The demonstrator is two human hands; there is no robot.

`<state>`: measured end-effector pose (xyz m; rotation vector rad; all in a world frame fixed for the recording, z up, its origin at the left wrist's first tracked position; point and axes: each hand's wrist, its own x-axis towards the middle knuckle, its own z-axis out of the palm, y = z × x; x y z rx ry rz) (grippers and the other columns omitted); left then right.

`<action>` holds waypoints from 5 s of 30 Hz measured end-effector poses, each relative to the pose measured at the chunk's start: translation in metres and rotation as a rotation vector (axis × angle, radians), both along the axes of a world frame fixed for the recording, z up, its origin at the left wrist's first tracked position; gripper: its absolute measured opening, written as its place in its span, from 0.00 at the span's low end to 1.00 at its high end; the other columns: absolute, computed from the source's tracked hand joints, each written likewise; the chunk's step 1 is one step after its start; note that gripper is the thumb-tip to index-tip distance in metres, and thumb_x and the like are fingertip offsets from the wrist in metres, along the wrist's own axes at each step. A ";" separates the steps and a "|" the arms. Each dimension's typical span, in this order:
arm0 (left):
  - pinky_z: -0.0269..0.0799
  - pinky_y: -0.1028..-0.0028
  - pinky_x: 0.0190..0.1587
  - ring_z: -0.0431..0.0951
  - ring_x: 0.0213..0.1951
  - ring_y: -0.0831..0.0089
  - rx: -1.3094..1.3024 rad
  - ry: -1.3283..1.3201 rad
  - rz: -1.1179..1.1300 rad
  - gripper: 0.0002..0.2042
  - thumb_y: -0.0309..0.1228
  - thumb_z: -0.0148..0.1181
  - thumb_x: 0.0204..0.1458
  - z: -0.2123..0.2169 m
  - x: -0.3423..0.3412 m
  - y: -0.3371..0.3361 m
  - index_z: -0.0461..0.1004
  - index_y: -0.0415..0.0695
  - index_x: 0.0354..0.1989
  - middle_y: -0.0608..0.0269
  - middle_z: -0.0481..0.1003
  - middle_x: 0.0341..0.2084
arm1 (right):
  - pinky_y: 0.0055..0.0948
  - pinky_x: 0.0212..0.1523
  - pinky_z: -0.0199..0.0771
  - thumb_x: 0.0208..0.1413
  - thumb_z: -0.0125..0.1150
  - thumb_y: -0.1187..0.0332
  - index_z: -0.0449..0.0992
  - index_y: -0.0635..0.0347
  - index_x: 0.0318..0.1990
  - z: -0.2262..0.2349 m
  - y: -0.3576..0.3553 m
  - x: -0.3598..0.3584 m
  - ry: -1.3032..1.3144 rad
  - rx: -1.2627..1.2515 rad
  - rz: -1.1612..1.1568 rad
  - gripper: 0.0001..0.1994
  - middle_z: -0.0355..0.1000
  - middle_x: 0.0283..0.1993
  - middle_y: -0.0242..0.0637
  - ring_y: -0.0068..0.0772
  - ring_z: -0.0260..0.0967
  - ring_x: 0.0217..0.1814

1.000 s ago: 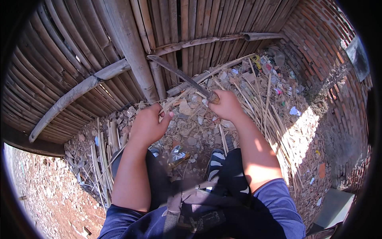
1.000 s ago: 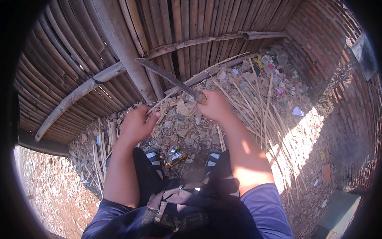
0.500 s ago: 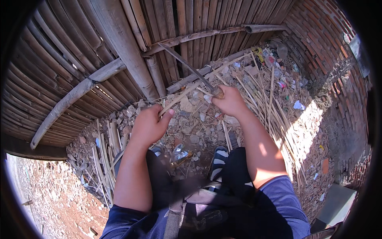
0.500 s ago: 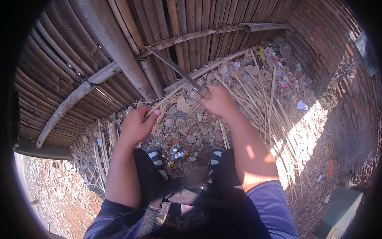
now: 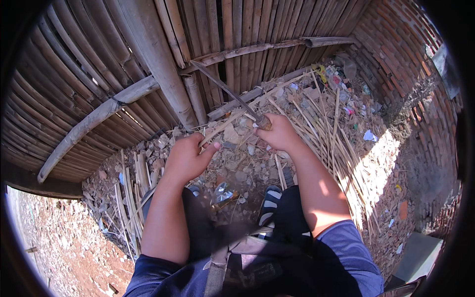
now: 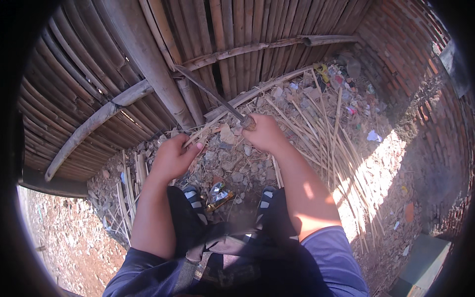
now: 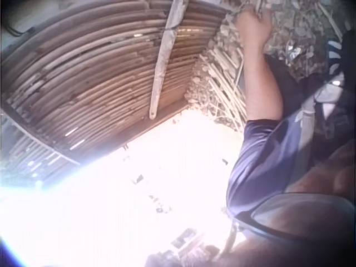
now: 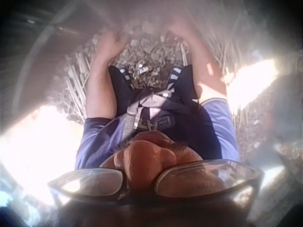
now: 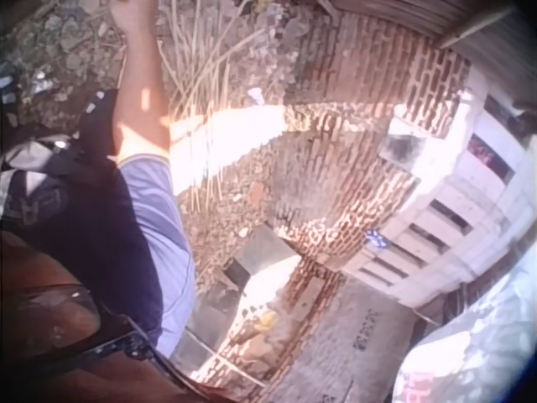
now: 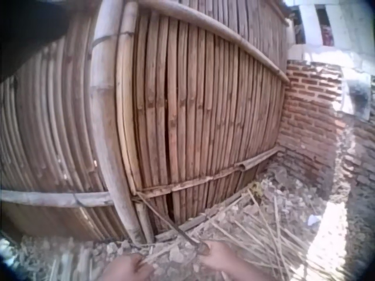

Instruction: The person scrapes a thin strip of wood using a large knife, holding the wood with one hand and drawing the blade along its surface while sitting on the ground.

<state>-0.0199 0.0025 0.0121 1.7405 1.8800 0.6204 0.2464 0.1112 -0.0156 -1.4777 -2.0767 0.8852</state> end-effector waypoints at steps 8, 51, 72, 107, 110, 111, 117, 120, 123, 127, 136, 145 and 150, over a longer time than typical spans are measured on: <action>0.75 0.55 0.37 0.82 0.32 0.46 0.014 0.031 -0.002 0.24 0.51 0.67 0.56 -0.010 0.008 -0.001 0.79 0.36 0.37 0.45 0.78 0.25 | 0.47 0.47 0.78 0.51 0.72 0.58 0.82 0.60 0.47 0.016 -0.016 -0.019 -0.318 0.062 0.221 0.20 0.80 0.39 0.52 0.55 0.79 0.44; 0.76 0.56 0.38 0.83 0.33 0.48 -0.070 0.007 0.001 0.26 0.54 0.69 0.55 -0.004 0.006 0.000 0.80 0.37 0.40 0.46 0.80 0.26 | 0.48 0.49 0.78 0.49 0.73 0.56 0.83 0.52 0.50 0.004 0.005 0.012 -0.265 0.008 0.145 0.21 0.81 0.43 0.50 0.55 0.79 0.47; 0.76 0.54 0.41 0.83 0.36 0.45 -0.113 0.077 -0.021 0.26 0.55 0.67 0.55 0.000 0.009 0.000 0.81 0.37 0.38 0.45 0.80 0.28 | 0.49 0.51 0.78 0.50 0.72 0.54 0.82 0.55 0.50 0.002 0.002 0.008 -0.316 0.041 0.204 0.22 0.80 0.43 0.53 0.59 0.78 0.48; 0.76 0.53 0.41 0.83 0.36 0.44 -0.098 0.073 -0.005 0.27 0.55 0.68 0.54 -0.007 0.008 0.000 0.81 0.36 0.40 0.44 0.80 0.27 | 0.47 0.52 0.77 0.50 0.73 0.55 0.82 0.57 0.50 -0.005 0.015 0.018 -0.265 -0.074 0.130 0.22 0.80 0.44 0.55 0.59 0.79 0.49; 0.76 0.53 0.41 0.83 0.35 0.44 -0.114 0.085 -0.001 0.27 0.55 0.68 0.54 -0.007 0.008 0.000 0.81 0.37 0.40 0.44 0.80 0.28 | 0.47 0.52 0.77 0.50 0.73 0.55 0.82 0.57 0.50 -0.006 0.015 0.017 -0.285 -0.065 0.139 0.22 0.80 0.44 0.55 0.59 0.79 0.49; 0.76 0.53 0.41 0.83 0.35 0.45 -0.106 0.078 -0.003 0.27 0.55 0.68 0.54 -0.008 0.008 0.000 0.81 0.37 0.40 0.44 0.80 0.28 | 0.47 0.52 0.77 0.50 0.73 0.55 0.82 0.57 0.50 -0.006 0.016 0.017 -0.291 -0.061 0.141 0.22 0.80 0.44 0.54 0.59 0.79 0.49; 0.78 0.52 0.45 0.84 0.39 0.43 -0.108 0.096 -0.021 0.29 0.56 0.65 0.55 -0.003 0.009 0.000 0.80 0.36 0.41 0.41 0.82 0.29 | 0.48 0.52 0.77 0.50 0.72 0.54 0.82 0.58 0.49 -0.011 0.016 0.018 -0.257 -0.076 0.128 0.22 0.80 0.44 0.55 0.59 0.78 0.50; 0.77 0.52 0.43 0.84 0.38 0.44 -0.106 0.096 -0.018 0.28 0.56 0.67 0.55 -0.008 0.007 0.001 0.81 0.36 0.40 0.42 0.81 0.29 | 0.49 0.52 0.77 0.50 0.72 0.53 0.82 0.58 0.48 -0.009 0.016 0.017 -0.299 -0.072 0.134 0.22 0.80 0.44 0.55 0.60 0.78 0.49; 0.76 0.53 0.42 0.83 0.37 0.44 -0.118 0.089 -0.009 0.28 0.55 0.68 0.54 -0.007 0.007 0.001 0.81 0.37 0.40 0.44 0.80 0.29 | 0.49 0.52 0.77 0.50 0.73 0.53 0.81 0.59 0.48 -0.009 0.017 0.017 -0.340 -0.048 0.157 0.23 0.80 0.44 0.55 0.60 0.78 0.49; 0.78 0.52 0.45 0.84 0.39 0.44 -0.133 0.109 -0.032 0.29 0.57 0.65 0.56 -0.004 0.008 0.001 0.80 0.36 0.40 0.42 0.82 0.29 | 0.49 0.52 0.77 0.50 0.73 0.53 0.81 0.60 0.48 -0.010 0.017 0.017 -0.354 -0.045 0.158 0.23 0.80 0.44 0.55 0.60 0.78 0.49; 0.76 0.52 0.43 0.83 0.38 0.42 -0.132 0.087 -0.022 0.28 0.55 0.67 0.55 -0.004 0.008 0.000 0.81 0.36 0.40 0.41 0.80 0.30 | 0.48 0.53 0.77 0.50 0.73 0.53 0.81 0.60 0.50 -0.008 0.016 0.015 -0.341 -0.101 0.140 0.24 0.80 0.46 0.56 0.59 0.78 0.51; 0.76 0.52 0.45 0.82 0.40 0.42 -0.127 0.091 -0.073 0.29 0.55 0.66 0.55 -0.002 0.011 -0.002 0.80 0.36 0.42 0.41 0.80 0.31 | 0.47 0.56 0.77 0.50 0.73 0.54 0.82 0.58 0.51 -0.009 0.012 0.012 -0.374 -0.077 0.195 0.23 0.80 0.48 0.54 0.57 0.78 0.53; 0.76 0.52 0.45 0.83 0.39 0.42 -0.131 0.097 -0.072 0.28 0.56 0.66 0.55 -0.001 0.012 -0.003 0.80 0.36 0.41 0.41 0.80 0.30 | 0.46 0.56 0.76 0.51 0.73 0.56 0.81 0.58 0.51 -0.006 0.010 0.009 -0.372 -0.067 0.212 0.23 0.80 0.49 0.53 0.56 0.77 0.54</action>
